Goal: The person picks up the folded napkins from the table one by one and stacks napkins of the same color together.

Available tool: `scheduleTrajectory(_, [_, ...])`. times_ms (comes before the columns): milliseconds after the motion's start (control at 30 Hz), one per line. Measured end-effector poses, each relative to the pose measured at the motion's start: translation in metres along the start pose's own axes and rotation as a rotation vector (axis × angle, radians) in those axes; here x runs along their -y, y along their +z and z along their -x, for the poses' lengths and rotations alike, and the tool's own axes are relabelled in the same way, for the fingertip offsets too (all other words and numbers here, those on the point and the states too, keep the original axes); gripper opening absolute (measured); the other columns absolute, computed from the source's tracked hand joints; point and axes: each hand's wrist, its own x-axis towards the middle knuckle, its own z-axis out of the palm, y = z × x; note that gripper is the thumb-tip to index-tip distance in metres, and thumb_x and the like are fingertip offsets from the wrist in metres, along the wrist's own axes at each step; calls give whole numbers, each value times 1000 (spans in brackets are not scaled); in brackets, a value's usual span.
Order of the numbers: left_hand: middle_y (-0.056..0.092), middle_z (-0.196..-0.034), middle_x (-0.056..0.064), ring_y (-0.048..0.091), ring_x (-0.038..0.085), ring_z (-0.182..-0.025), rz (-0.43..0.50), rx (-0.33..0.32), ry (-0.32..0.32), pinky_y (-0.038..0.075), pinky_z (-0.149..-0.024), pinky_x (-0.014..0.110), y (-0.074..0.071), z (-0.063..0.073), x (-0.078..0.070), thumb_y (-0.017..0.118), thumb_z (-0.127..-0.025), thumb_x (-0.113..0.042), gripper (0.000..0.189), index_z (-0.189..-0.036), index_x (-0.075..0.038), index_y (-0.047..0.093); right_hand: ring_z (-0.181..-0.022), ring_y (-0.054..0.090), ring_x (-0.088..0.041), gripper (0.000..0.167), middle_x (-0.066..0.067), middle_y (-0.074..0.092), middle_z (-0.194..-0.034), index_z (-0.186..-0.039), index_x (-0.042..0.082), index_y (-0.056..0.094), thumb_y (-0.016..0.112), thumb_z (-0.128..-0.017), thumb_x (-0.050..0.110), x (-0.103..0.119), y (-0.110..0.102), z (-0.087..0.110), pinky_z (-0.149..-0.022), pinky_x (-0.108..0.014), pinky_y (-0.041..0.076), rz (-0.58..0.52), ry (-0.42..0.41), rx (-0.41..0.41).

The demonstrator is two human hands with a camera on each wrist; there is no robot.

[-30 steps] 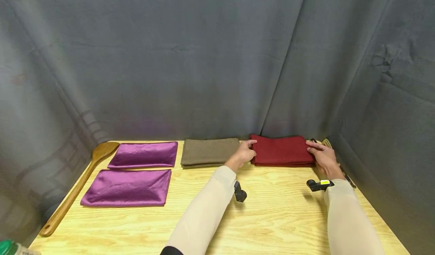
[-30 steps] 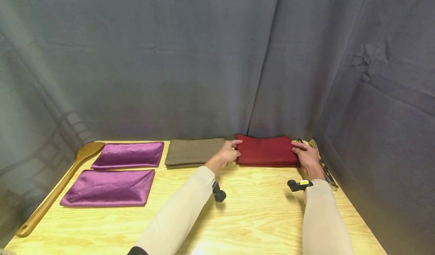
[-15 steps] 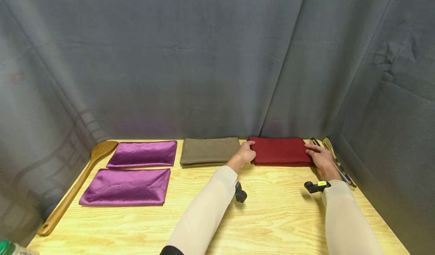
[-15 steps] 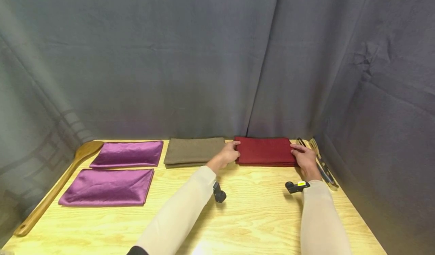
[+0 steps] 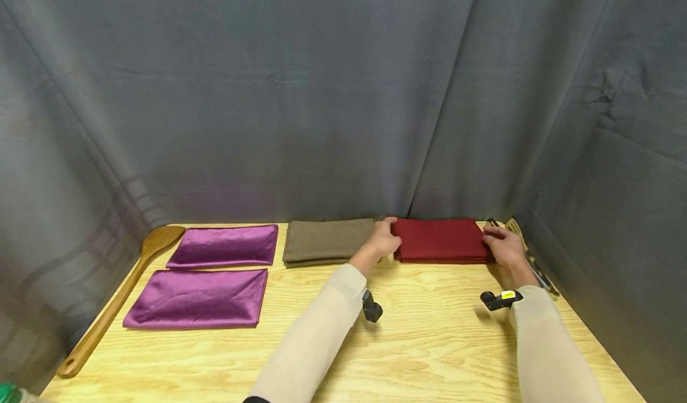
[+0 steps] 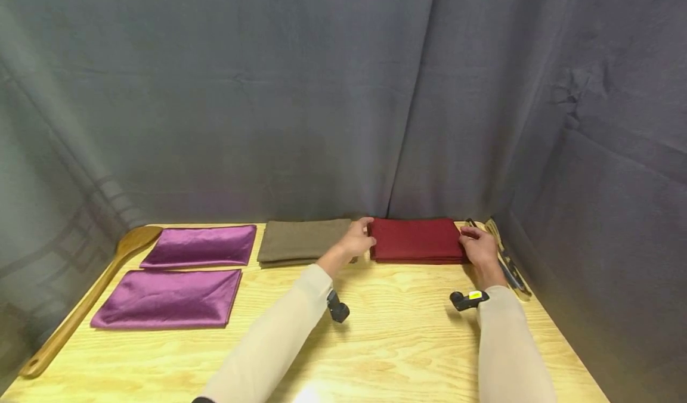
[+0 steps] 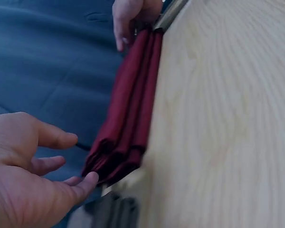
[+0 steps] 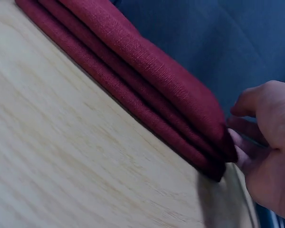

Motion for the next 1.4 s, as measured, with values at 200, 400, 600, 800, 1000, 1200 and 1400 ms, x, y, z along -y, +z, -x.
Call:
scheduleTrajectory(200, [32, -162, 20, 42, 38, -146, 64, 41, 82, 48, -110, 47, -47, 12, 2, 53, -102, -1, 61, -159, -9, 36, -89, 48, 14, 43, -16, 61, -133, -145, -5, 53, 50, -106, 13, 18, -6, 11, -72, -8, 46, -84, -105, 31])
scheduleTrajectory(400, [34, -165, 14, 40, 37, -150, 78, 45, 152, 45, -114, 53, -90, 46, 0, 54, -103, -5, 59, -159, -16, 38, -94, 56, 18, 44, 18, 62, -112, -145, -7, 51, 51, -108, 15, 40, -6, 32, -80, -8, 51, -129, -248, 141])
scheduleTrajectory(600, [41, -162, 11, 42, 35, -149, 45, 39, 246, 46, -114, 51, -123, 84, -3, 56, -103, -7, 56, -156, -20, 43, -99, 64, 13, 37, 29, 62, -109, -138, -7, 55, 58, -104, 8, 70, 16, 54, -85, -9, 53, -294, -351, 232])
scheduleTrajectory(800, [43, -162, 11, 42, 36, -150, 45, 10, 248, 45, -114, 54, -148, 121, 10, 57, -103, -9, 54, -155, -17, 45, -104, 68, 5, 39, 22, 65, -116, -136, -12, 54, 61, -103, 6, 89, 38, 82, -88, -12, 54, -389, -403, 295])
scheduleTrajectory(1000, [45, -160, 13, 43, 36, -149, 22, -50, 222, 46, -112, 54, -174, 153, 33, 59, -102, -10, 52, -152, -17, 48, -106, 70, 2, 36, 15, 68, -119, -134, -13, 56, 60, -103, 4, 100, 52, 105, -89, -13, 54, -420, -463, 316])
scheduleTrajectory(1200, [53, -151, 21, 50, 41, -141, -12, -152, 248, 51, -109, 37, -200, 185, 61, 60, -100, -1, 48, -147, -3, 52, -105, 69, 2, 35, 10, 69, -120, -134, -10, 57, 61, -102, 4, 114, 75, 119, -90, -15, 55, -431, -447, 374])
scheduleTrajectory(1400, [54, -151, 17, 49, 38, -141, -25, -199, 182, 48, -100, 15, -225, 218, 87, 60, -103, -7, 44, -146, -7, 53, -101, 69, 0, 34, 14, 70, -111, -132, -8, 60, 63, -102, 6, 127, 96, 125, -83, -18, 56, -461, -414, 408])
